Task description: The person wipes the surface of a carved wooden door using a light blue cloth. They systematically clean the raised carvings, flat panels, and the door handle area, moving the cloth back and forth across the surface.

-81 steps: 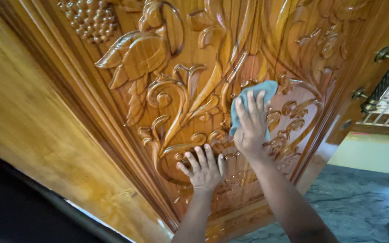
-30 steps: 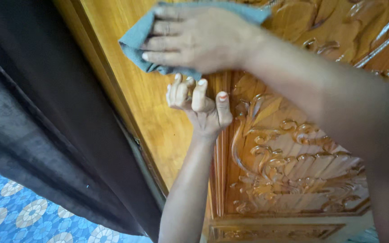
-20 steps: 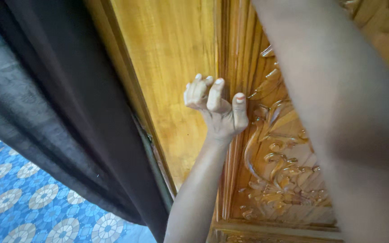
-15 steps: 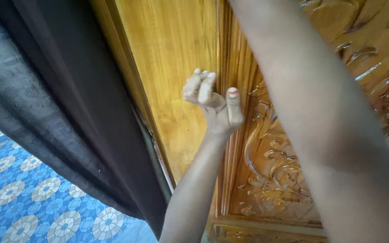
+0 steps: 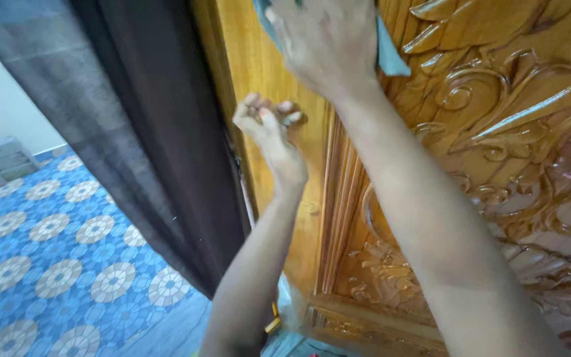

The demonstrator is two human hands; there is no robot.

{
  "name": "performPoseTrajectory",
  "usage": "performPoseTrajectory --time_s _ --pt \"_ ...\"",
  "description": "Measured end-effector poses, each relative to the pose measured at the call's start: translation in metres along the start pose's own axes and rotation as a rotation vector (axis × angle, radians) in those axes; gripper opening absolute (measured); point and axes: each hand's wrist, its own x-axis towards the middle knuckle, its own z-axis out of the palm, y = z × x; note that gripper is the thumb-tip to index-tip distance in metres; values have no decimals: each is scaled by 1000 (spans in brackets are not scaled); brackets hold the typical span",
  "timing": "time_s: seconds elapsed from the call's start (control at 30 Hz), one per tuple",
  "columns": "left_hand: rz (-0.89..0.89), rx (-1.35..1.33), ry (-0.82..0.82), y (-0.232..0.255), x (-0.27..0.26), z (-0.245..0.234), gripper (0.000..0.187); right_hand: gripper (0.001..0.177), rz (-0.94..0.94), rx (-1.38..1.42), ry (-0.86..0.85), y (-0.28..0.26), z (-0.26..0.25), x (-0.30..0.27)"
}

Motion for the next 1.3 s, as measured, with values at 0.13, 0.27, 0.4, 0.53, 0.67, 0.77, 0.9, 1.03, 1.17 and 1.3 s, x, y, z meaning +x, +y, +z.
performPoseTrajectory --time_s 0.13,0.27,0.4,0.53,0.67,0.77,0.9,1.03,1.17,1.3 --pt "-35 288 -85 26 41 -5 47 45 -24 183 -31 -8 -8 -27" --pt "-159 302 -272 41 70 -2 33 62 -27 232 -48 -7 -8 -43" --pt "-274 404 -328 50 73 -3 10 60 -20 446 -96 13 -8 -44" --pt "-183 594 -148 65 80 -5 7 18 93 680 -137 36 -25 -48" --pt "-88 505 -22 77 84 0 3 40 -31 651 -39 36 -36 -58" --pt "-9 511 115 76 95 11 10 50 -102 643 62 43 -33 -65" --pt "158 787 291 56 116 18 11 63 -158 498 208 46 -23 -75" --pt "502 986 230 36 141 7 16 57 -150 388 172 42 -15 -77" --pt "633 888 -166 39 133 13 11 62 -198 310 119 38 -19 -65" --pt "772 751 -417 61 120 17 26 72 -188 199 65 30 -24 -63"
